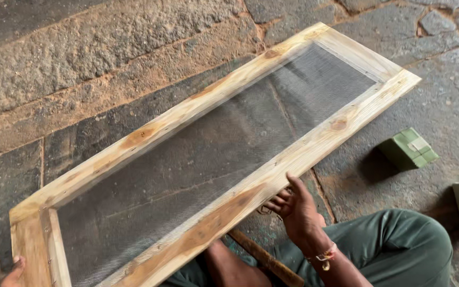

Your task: The person is sitting on a stone floor, attaching a metal mesh screen to a wooden frame using a hammer and nails. They repeatedly pick up nails, position them along the frame's edge, and hammer them in to secure the mesh.

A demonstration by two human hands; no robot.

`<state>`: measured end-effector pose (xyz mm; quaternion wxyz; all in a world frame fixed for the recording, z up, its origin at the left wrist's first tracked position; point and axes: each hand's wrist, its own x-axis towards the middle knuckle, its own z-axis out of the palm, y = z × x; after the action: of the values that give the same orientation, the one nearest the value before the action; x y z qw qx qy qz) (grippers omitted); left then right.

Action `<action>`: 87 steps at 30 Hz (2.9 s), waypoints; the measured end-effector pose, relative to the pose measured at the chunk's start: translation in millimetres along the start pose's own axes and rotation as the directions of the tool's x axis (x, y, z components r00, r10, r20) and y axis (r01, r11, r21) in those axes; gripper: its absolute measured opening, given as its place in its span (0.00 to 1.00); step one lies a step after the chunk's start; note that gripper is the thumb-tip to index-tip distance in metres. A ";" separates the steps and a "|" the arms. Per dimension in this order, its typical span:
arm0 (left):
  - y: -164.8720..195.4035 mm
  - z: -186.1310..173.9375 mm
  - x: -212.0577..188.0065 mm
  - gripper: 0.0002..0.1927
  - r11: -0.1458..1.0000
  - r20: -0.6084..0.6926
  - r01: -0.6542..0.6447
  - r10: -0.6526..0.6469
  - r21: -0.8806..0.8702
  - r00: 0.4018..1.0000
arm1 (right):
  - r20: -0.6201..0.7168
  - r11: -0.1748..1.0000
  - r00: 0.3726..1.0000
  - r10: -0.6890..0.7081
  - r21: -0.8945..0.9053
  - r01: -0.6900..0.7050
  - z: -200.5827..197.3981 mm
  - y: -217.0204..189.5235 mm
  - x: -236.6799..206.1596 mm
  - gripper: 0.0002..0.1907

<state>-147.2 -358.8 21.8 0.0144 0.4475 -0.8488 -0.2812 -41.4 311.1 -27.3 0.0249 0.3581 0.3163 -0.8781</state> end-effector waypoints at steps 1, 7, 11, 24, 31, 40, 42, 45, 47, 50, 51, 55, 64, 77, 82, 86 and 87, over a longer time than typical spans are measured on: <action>-4.3 -5.2 1.2 0.45 1.000 0.000 0.002 -0.002 -0.005 1.000 | 0.026 0.999 0.999 0.025 -0.040 -0.024 0.3 5.7 1.4 0.32; 15.2 13.0 9.5 0.45 0.999 0.044 -0.018 0.020 -0.045 0.999 | -0.045 0.987 0.993 0.106 -0.116 -0.111 31.7 38.0 51.1 0.25; 54.1 40.6 19.5 0.46 0.996 0.087 -0.077 0.080 -0.039 0.993 | -0.042 0.990 0.999 0.021 -0.138 -0.027 64.5 49.9 71.1 0.19; 41.1 85.6 -9.2 0.30 0.794 -0.057 -0.607 0.608 0.037 0.792 | 0.296 0.918 0.909 0.292 -0.353 -0.180 82.1 109.5 76.3 0.19; 106.8 123.4 -199.9 0.19 0.589 0.109 -0.776 0.807 -0.225 0.581 | 0.318 0.206 0.946 0.069 -0.932 0.298 -9.1 3.0 28.7 0.15; 177.8 236.2 -377.2 0.14 0.284 0.234 -0.788 0.955 -0.546 0.182 | 0.660 -0.366 0.625 -0.417 -0.751 0.549 -89.7 -50.6 51.7 0.07; 184.9 264.8 -398.8 0.14 0.494 0.549 -0.768 0.805 -0.407 0.227 | 0.609 -0.371 0.704 -0.366 -0.789 0.489 -88.8 -39.4 59.8 0.07; 180.6 294.2 -413.3 0.13 0.439 0.544 -0.798 0.822 -0.413 0.171 | 0.682 -0.501 0.687 -0.251 -0.699 0.510 -82.7 -30.7 68.0 0.04; 171.7 310.4 -418.2 0.12 0.421 0.505 -0.800 0.845 -0.428 0.175 | 0.709 -0.534 0.672 -0.213 -0.660 0.528 -79.0 -28.9 68.9 0.05; 153.9 325.2 -419.5 0.11 0.408 0.488 -0.801 0.856 -0.439 0.169 | 0.655 -0.421 0.704 -0.275 -0.740 0.525 -76.1 -30.7 65.7 0.05; 149.0 328.4 -419.6 0.11 0.405 0.488 -0.801 0.857 -0.441 0.165 | 0.627 -0.350 0.714 -0.311 -0.774 0.527 -76.5 -33.0 63.1 0.03; 140.5 333.8 -424.7 0.08 0.411 0.514 -0.768 0.849 -0.492 0.126 | 0.331 0.030 0.902 -0.276 -0.935 0.352 -75.0 -44.2 53.8 0.06; 153.6 309.9 -435.1 0.12 0.279 0.308 -0.635 0.949 -0.720 0.068 | 0.096 0.798 0.993 -0.062 -0.594 0.108 -55.4 -41.0 28.5 0.12; 148.7 287.3 -414.2 0.10 0.524 0.429 -0.261 0.835 -0.811 0.344 | 0.208 0.925 0.974 0.094 -0.380 -0.008 -12.1 -12.9 19.5 0.10; 145.2 285.7 -322.6 0.17 0.571 0.396 -0.558 0.821 -0.602 0.412 | 0.163 0.471 0.977 0.136 -0.878 0.081 19.1 8.4 3.0 0.22; 143.8 288.3 -233.9 0.10 0.611 0.310 -0.735 0.789 -0.295 0.531 | 0.223 -0.002 0.927 0.301 -0.972 0.234 28.9 22.0 -14.5 0.25; 141.5 291.4 -225.0 0.09 0.541 0.238 -0.798 0.839 -0.266 0.489 | 0.146 -0.037 0.933 0.328 -0.985 0.167 29.6 26.5 -18.6 0.26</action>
<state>-199.2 11.7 -102.9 0.0273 -0.0676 -0.9290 -0.3629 -38.6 269.5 -13.5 0.3806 0.0903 0.8170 -0.4237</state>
